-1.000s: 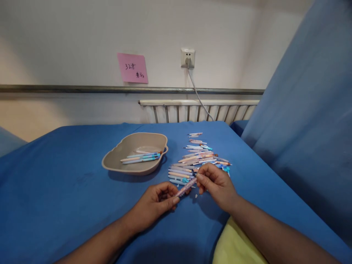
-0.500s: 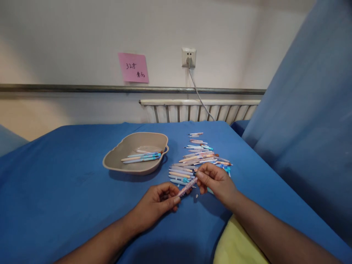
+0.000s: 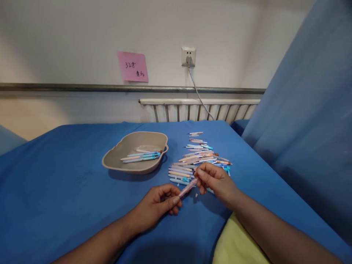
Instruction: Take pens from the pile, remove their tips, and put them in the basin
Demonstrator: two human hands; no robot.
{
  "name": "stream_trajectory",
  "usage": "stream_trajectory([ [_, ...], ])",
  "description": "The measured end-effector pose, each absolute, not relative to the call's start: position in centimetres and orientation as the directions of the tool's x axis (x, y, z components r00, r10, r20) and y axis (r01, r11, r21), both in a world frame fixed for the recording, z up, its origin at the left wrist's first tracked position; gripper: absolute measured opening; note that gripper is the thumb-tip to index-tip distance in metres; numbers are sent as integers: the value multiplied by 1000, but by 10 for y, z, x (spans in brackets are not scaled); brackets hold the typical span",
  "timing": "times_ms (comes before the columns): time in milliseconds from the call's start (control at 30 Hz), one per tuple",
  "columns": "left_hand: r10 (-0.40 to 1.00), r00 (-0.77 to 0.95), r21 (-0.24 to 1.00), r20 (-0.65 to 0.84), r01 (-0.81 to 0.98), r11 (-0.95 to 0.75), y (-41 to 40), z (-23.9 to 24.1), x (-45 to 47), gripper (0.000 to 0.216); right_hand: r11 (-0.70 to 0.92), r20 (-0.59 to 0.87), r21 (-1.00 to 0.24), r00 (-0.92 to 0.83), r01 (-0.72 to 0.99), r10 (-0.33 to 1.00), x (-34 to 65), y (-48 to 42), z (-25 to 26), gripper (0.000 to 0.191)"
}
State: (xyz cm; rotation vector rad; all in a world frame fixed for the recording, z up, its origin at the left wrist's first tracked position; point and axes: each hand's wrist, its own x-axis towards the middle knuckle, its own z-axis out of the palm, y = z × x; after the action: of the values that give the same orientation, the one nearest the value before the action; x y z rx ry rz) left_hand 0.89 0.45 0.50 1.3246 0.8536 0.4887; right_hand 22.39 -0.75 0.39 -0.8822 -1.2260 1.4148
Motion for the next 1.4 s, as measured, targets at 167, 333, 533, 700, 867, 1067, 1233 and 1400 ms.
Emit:
stream_trajectory([
  [167, 737, 624, 965, -260, 155, 210, 5, 3, 9, 30, 52, 94, -976, -192, -212, 977, 225, -9, 9, 33],
  [333, 730, 625, 961, -277, 176, 213, 5, 4, 10, 31, 85, 115, -980, -169, -180, 979, 225, -9, 10, 30],
  [533, 742, 616, 961, -263, 235, 145, 2, 14, 12, 32, 92, 112, -991, -218, -99, 970, 222, -10, 4, 28],
  [700, 771, 588, 965, -244, 226, 133, 7, 11, 10, 29, 150, 85, -959, -261, 242, 962, 234, -8, -3, 17],
  [867, 789, 562, 965, -247, 221, 145, 10, 6, 9, 29, 420, 86, -651, -488, 633, 868, 244, -11, -2, 8],
  [1067, 784, 568, 966, -249, 205, 158, 9, 6, 11, 33, 514, 35, -378, -543, 770, 839, 234, -19, 3, 14],
  [1233, 790, 561, 966, -248, 199, 163, 7, 8, 12, 31, 470, 92, -401, -476, 786, 875, 230, -19, 2, 14],
  [1400, 783, 563, 964, -262, 189, 187, 5, 10, 13, 31, 236, 176, -925, -216, 297, 960, 229, -12, 4, 7],
])
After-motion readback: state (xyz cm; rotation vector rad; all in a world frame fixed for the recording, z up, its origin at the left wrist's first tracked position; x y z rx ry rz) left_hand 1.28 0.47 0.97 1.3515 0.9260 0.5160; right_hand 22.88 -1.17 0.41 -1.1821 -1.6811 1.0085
